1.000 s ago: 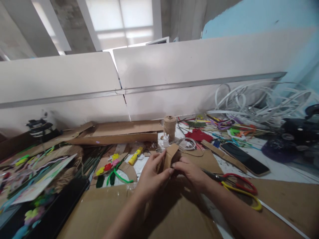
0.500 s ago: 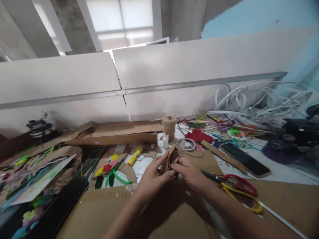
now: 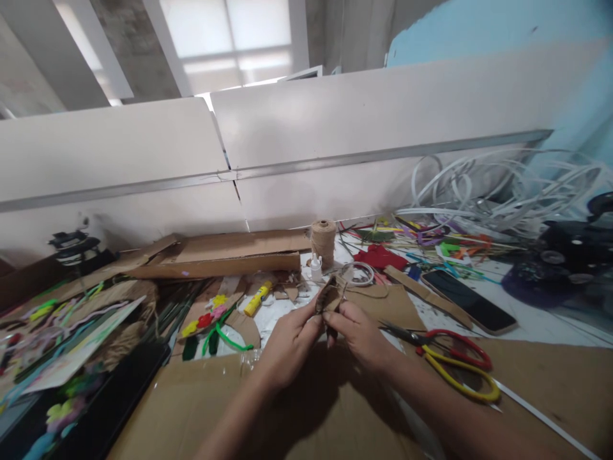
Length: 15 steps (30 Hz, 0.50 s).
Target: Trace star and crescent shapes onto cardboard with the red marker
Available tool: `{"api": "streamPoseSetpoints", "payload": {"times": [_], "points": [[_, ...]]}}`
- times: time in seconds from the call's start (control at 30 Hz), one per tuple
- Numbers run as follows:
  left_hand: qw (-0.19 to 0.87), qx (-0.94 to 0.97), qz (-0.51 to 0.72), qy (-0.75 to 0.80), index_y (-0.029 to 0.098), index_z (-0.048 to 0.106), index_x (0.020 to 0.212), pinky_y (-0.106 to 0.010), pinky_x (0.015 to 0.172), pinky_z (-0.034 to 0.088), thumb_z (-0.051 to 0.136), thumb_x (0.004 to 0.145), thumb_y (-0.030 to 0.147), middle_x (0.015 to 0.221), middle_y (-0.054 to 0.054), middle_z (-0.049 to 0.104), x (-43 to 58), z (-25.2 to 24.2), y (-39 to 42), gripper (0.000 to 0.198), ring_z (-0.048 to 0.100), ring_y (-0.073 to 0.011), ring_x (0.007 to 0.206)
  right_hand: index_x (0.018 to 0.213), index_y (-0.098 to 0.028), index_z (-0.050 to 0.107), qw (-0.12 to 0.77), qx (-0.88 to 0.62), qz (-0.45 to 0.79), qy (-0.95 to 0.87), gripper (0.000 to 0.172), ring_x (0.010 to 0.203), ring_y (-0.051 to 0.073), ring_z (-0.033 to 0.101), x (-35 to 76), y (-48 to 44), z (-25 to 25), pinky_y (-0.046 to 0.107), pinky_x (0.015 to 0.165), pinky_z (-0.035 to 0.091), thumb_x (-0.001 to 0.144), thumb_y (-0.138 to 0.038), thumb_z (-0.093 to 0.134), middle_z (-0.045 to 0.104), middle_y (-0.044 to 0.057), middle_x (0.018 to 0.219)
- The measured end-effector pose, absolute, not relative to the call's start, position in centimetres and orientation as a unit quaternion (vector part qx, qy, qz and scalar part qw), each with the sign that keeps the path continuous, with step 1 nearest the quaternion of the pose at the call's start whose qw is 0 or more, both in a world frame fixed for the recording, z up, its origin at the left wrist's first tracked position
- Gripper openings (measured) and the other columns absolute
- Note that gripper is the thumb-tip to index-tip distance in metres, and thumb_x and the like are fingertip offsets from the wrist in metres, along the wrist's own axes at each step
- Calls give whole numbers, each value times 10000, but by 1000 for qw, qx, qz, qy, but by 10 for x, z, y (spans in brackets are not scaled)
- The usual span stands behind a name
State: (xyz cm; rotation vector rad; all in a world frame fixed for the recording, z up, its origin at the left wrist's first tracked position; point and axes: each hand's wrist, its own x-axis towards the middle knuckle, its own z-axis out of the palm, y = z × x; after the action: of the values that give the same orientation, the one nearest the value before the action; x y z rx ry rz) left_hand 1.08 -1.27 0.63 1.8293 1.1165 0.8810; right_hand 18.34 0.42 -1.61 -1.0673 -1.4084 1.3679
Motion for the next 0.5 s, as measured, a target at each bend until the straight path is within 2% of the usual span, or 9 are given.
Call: {"api": "streamPoseSetpoints", "payload": {"times": [0.1, 0.23, 0.4, 0.5], "points": [[389, 728, 343, 448, 204, 769, 1148, -318, 985, 482, 425, 1082, 365, 1055, -39, 792, 10, 6, -13, 386, 691, -262, 1063, 692, -228, 607, 445, -432, 547, -562, 287, 629, 192, 582, 182, 4, -18, 321, 605, 469, 770, -504, 623, 610, -1, 659], [388, 721, 347, 457, 198, 734, 980, -309, 917, 487, 416, 1062, 358, 978, -42, 767, 10, 6, -11, 366, 672, -252, 967, 687, -228, 600, 451, -428, 550, -557, 276, 607, 179, 561, 182, 3, -16, 303, 573, 438, 767, -491, 622, 593, -11, 646], [413, 705, 352, 458, 185, 779, 1042, -343, 957, 523, 415, 1049, 418, 1042, -67, 804, 9, 6, -8, 432, 701, -278, 1019, 664, -229, 593, 455, -422, 557, -552, 263, 569, 170, 529, 182, 3, -15, 296, 544, 416, 761, -469, 638, 580, -16, 596], [432, 694, 355, 454, 188, 795, 1206, -378, 1094, 501, 483, 1025, 447, 1268, -79, 802, 9, 5, -6, 444, 699, -302, 1203, 718, -224, 614, 467, -415, 563, -542, 261, 585, 167, 523, 182, 3, -13, 293, 551, 435, 755, -477, 663, 592, -18, 637]]}}
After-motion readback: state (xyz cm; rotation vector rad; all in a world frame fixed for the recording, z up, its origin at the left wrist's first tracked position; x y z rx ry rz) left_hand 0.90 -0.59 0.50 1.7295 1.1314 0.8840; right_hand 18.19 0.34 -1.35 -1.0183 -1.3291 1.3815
